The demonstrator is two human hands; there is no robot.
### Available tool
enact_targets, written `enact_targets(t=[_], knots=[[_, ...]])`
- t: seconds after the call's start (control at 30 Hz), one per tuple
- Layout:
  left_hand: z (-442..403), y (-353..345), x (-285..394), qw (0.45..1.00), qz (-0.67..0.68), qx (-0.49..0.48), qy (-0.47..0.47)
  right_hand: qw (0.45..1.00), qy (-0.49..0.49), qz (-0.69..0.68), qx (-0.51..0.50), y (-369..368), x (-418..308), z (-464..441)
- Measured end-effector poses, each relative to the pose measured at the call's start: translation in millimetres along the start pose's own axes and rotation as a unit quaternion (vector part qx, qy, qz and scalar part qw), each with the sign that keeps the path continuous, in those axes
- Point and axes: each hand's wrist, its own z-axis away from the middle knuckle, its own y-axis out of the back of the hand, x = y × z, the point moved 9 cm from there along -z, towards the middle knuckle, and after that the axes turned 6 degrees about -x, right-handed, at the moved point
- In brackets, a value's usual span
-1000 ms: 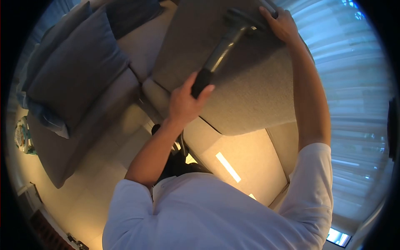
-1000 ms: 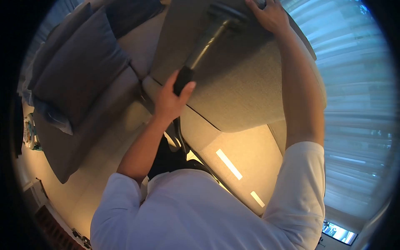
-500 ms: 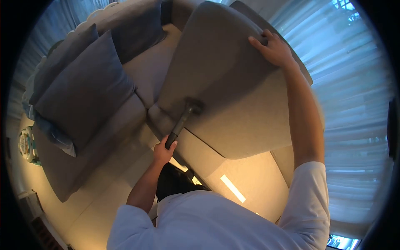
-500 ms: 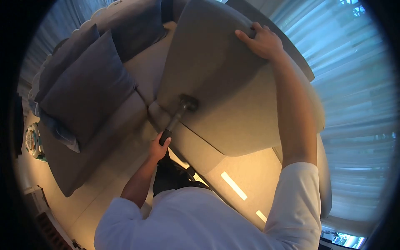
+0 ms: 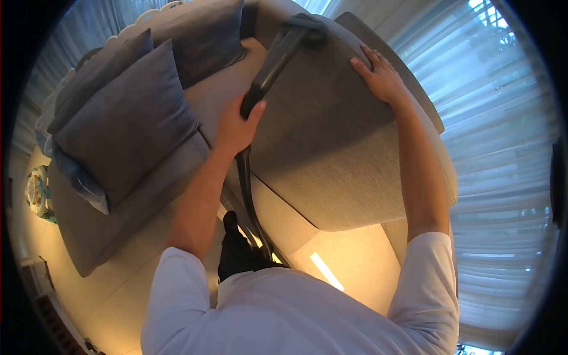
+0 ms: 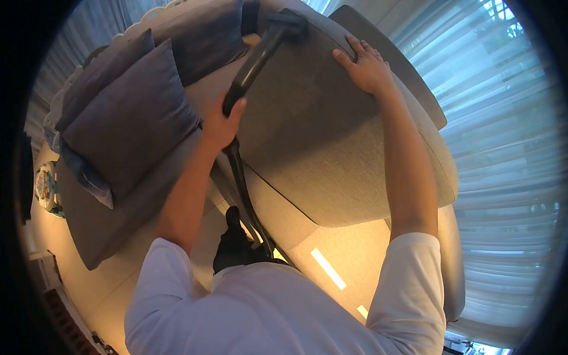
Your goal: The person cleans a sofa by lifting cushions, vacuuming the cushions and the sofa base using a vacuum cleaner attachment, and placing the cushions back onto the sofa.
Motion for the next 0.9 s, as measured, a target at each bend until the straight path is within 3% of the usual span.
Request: enact_targets(t=[0.07,0.13,0.2,0.23,0.3,0.33,0.47,0.57,0.63,0.77,0.9], knots=[[39,-5,-57,0.997,-0.018,-0.01,0.07,1.0,-0.002,-0.001,0.002,1,5,3],[99,-13,-162,0.979,-0.061,-0.046,0.187,1.0,-0.01,-0.002,0.0,2,3,3],[148,-3,-191,0.966,-0.054,-0.064,0.245,1.0,0.003,-0.006,0.005,4,-1,3],[147,2,-176,0.965,-0.055,-0.06,0.25,1.0,0.015,-0.009,0.009,3,-4,2],[136,24,-126,0.988,-0.052,0.058,0.135,0.999,0.029,-0.004,0.018,-3,-4,-5],[122,31,-97,0.991,-0.04,0.071,0.103,0.999,0.041,0.004,0.033,-4,-4,-8],[36,32,0,0.998,0.012,0.02,0.058,0.997,0.064,-0.036,0.002,-5,-8,-6],[33,6,-8,0.996,-0.071,0.037,0.026,0.986,0.141,-0.085,0.019,14,-33,7],[63,-14,-64,0.994,-0.076,0.02,0.069,0.993,-0.086,-0.041,-0.068,23,-37,33],[175,-69,-262,0.981,-0.1,-0.006,0.167,0.992,-0.079,-0.077,-0.058,26,-47,46],[247,-76,-364,0.945,-0.102,-0.068,0.304,0.988,-0.076,-0.111,-0.077,3,-29,26]])
